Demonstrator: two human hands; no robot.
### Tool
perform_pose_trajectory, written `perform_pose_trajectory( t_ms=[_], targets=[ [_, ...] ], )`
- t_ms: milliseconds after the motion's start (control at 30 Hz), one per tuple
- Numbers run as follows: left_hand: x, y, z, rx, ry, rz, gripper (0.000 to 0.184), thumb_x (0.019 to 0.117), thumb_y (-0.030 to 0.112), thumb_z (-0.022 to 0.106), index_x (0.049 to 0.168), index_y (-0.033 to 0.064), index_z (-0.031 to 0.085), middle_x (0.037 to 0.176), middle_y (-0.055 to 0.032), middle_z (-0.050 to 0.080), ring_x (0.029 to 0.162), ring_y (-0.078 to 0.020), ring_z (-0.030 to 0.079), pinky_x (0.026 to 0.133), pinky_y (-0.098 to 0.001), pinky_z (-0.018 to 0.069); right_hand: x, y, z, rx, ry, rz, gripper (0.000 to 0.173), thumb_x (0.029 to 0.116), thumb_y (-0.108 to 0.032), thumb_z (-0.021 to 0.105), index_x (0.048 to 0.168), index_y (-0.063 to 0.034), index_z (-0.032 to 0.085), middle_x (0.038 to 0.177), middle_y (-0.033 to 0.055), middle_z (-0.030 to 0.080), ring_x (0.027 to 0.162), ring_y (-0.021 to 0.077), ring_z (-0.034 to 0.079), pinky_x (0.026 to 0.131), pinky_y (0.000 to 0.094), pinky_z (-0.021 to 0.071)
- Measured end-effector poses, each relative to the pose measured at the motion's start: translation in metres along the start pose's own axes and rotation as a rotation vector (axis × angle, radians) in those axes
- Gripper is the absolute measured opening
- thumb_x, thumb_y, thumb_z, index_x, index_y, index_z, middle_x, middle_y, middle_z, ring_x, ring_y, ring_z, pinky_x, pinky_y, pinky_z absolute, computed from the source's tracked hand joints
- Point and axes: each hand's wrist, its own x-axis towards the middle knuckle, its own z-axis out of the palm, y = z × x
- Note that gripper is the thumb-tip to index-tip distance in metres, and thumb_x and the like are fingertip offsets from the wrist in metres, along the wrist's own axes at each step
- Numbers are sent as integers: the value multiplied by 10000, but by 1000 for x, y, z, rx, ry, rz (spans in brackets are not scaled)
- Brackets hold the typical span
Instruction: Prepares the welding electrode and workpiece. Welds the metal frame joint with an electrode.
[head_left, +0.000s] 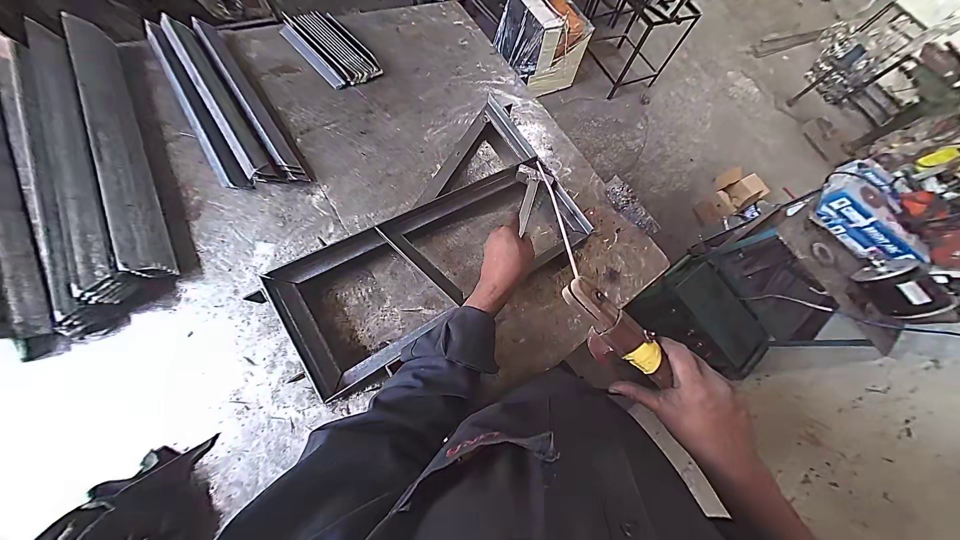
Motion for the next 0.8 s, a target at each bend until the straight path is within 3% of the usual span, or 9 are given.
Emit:
perform_pose_trajectory(
  t_ms=[200, 300, 433, 533, 700, 800],
  targets=[
    [-15, -1, 0, -39, 36, 48, 318, 1039, 167, 544, 1319, 35, 617, 1008, -253, 703, 930, -428, 703, 788, -626, 556, 10, -2, 7, 25, -39, 24, 966, 666, -836, 666, 1172, -14, 689, 907, 183, 737, 741, 367, 730, 576, 536, 572],
    [-3, -2, 1, -15, 11, 17, 316, 1038, 173, 529, 1312, 55, 633, 1028, -216, 717, 977, -387, 710, 858, -594, 557, 12, -3, 14, -1, -1, 18, 991, 638, -822, 701, 1204, -9, 673, 901, 186, 743, 725, 365, 733, 560, 533, 570],
    [-7, 0, 0, -18, 22, 28, 323, 1042, 160, 535, 1332, 42, 615, 1032, -235, 711, 970, -403, 708, 840, -600, 560, 9, -3, 17, -27, 40, -2, 996, 657, -844, 662, 1200, -9, 665, 877, 178, 741, 689, 356, 726, 530, 512, 560],
    [-3, 0, 0, 8, 8, 16, 316, 1041, 166, 527, 1319, 47, 619, 1058, -219, 715, 1011, -390, 708, 883, -592, 554, 8, -4, 17, -15, 36, 4, 1003, 659, -855, 653, 1197, -9, 665, 881, 177, 738, 695, 352, 726, 535, 508, 564],
    [-5, -1, 1, -20, 27, 41, 298, 1030, 143, 537, 1290, 30, 626, 1043, -228, 711, 996, -398, 706, 872, -592, 553, 7, -5, 17, 23, 39, 23, 1003, 642, -835, 688, 1202, -3, 667, 868, 192, 734, 692, 368, 723, 537, 518, 563],
    [-23, 1, -2, -53, 46, 80, 280, 1047, 150, 538, 1282, 17, 611, 1010, -258, 698, 931, -436, 701, 786, -619, 559, 8, -5, 17, 39, 56, 21, 998, 656, -840, 673, 1197, -2, 660, 877, 188, 737, 696, 360, 724, 539, 517, 563]
  ],
)
